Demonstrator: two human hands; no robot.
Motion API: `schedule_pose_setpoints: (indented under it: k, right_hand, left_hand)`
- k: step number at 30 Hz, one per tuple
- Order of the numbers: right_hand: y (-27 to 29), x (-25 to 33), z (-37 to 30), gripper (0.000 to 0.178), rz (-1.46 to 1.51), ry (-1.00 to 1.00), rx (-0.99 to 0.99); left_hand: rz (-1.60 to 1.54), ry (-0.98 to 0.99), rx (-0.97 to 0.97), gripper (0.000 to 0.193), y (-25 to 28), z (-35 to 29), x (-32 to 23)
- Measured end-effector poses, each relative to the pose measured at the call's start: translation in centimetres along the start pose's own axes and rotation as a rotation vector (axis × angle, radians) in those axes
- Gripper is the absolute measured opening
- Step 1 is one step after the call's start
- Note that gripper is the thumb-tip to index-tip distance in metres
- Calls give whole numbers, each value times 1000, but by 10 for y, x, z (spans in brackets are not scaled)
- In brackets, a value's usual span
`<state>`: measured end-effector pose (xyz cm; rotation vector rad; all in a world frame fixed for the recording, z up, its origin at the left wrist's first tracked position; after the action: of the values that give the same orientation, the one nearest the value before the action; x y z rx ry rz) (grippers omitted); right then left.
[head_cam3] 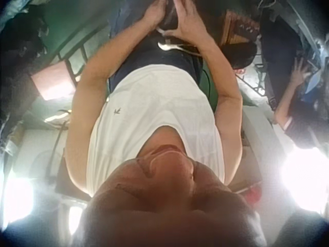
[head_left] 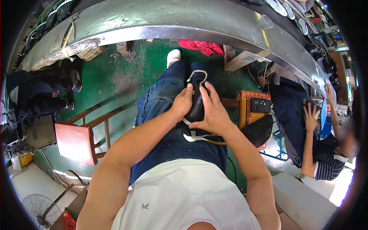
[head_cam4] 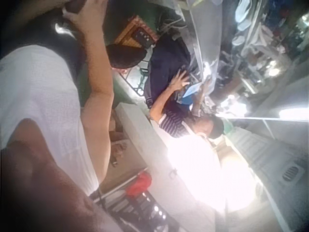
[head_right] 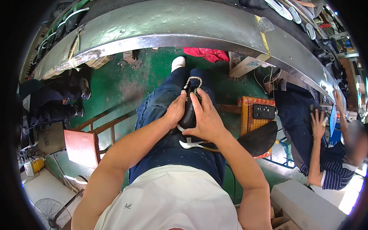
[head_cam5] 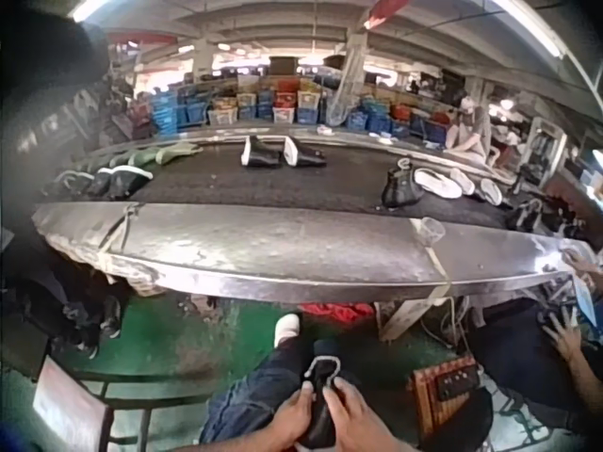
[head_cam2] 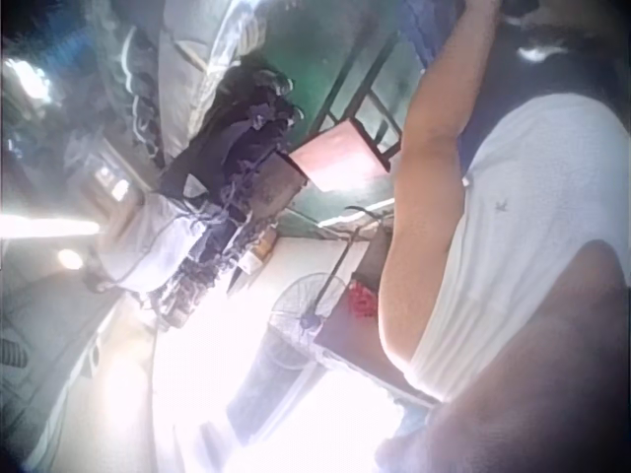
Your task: Pull and hammer shoe uppers onto lasts using pincers and a hammer on a conveyor assembly line.
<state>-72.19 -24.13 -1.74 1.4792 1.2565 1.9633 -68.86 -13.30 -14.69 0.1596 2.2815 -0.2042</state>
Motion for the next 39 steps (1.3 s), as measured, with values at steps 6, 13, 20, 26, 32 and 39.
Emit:
schedule_pose_setpoints:
  k: [6,13,20,26,32,39]
  right_hand:
    - [-4,1,7,116,23,37,-71]
    - [-12,-2,19,110,-68,38,-118]
    - [60,-21,39,116,189,-96,-167]
    - [99,-22,27,110,563,-105,-303]
    - [12,-37,-107,85,27,-70,26]
    - [-13,-25,-145,64,-84,-260,547]
  left_hand:
    - [41,75,26,68,2,9,2]
    - [-214,207,122,66,-5,0,-12]
    - [643,-580,385,85,18,-59,-83]
    - [149,-669,347,104,10,-73,-96]
    - [69,-491,265,85,13,-81,-70]
    - [183,92,113,71,26,-33,20]
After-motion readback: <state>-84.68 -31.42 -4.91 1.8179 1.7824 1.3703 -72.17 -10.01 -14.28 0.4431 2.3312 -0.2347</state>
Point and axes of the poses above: each hand's wrist, its own z-axis towards the middle knuckle, its own y-axis out of the back of the hand, x = y × z, the point moved 8 cm from there along z, towards the middle knuckle, and after that the axes turned 3 degrees about y, right-handed, at the moved point
